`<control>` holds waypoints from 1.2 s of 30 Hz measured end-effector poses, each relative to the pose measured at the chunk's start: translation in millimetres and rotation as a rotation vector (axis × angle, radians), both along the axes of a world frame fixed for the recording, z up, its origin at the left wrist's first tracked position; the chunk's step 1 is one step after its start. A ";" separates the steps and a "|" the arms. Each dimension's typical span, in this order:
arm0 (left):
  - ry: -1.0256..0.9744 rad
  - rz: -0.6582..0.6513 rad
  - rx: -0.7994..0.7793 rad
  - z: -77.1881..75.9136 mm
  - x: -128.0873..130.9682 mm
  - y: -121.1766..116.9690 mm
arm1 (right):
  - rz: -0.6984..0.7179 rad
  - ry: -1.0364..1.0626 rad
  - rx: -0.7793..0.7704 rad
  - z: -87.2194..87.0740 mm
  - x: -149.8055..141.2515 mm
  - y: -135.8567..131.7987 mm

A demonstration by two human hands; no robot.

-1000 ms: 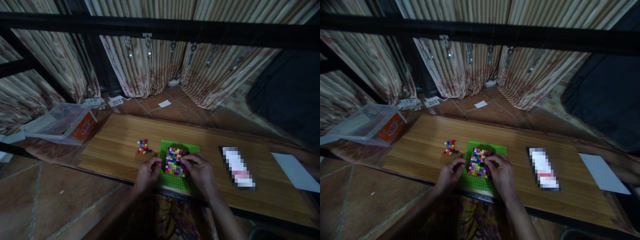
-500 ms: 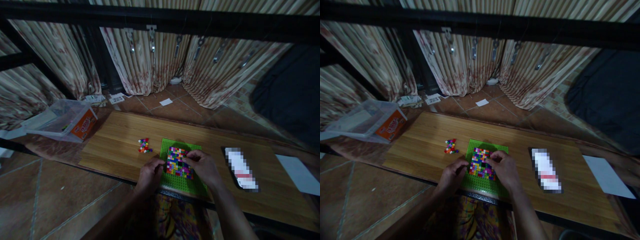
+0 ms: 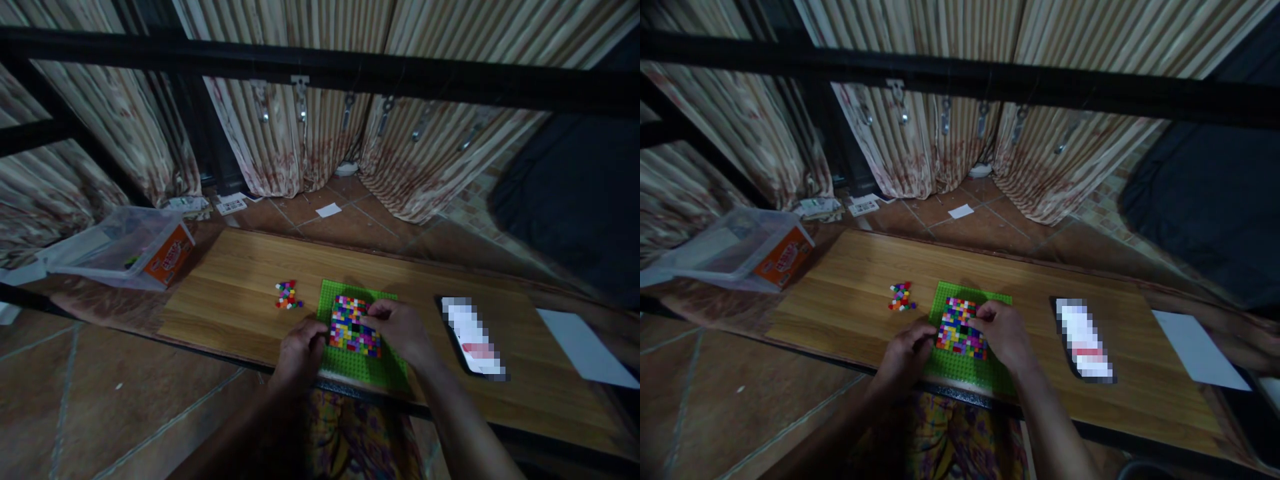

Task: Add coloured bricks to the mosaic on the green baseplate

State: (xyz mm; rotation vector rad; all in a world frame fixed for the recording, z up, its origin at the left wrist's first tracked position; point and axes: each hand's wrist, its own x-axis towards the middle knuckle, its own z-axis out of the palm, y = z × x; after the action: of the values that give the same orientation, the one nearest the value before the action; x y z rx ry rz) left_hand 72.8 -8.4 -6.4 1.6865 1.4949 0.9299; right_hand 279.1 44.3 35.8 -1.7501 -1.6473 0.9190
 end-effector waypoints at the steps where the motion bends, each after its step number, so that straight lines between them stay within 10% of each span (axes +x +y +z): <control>1: -0.025 0.002 -0.009 0.7 -1.1 0.0 | -0.004 -0.010 0.015 -1.5 -0.6 -1.2; 6: -0.100 0.072 0.002 1.4 -17.7 5.5 | -0.037 0.002 0.127 -9.8 0.2 -13.0; 21: 0.639 0.118 0.259 11.1 -33.8 46.7 | -0.289 0.035 0.309 -30.0 16.6 -58.0; 29: 0.091 -0.047 0.042 34.2 -7.6 18.0 | -0.322 0.152 0.260 -26.9 2.8 -69.1; 36: -0.325 -0.153 -0.177 49.0 20.9 -3.3 | -0.010 0.203 0.294 -9.5 -26.5 -85.8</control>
State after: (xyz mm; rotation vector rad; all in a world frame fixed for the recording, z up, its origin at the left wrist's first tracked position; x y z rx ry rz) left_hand 93.7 -11.6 42.6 1.4227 1.1792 0.9100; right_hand 252.5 -41.5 26.3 -1.4192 -1.5514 0.7762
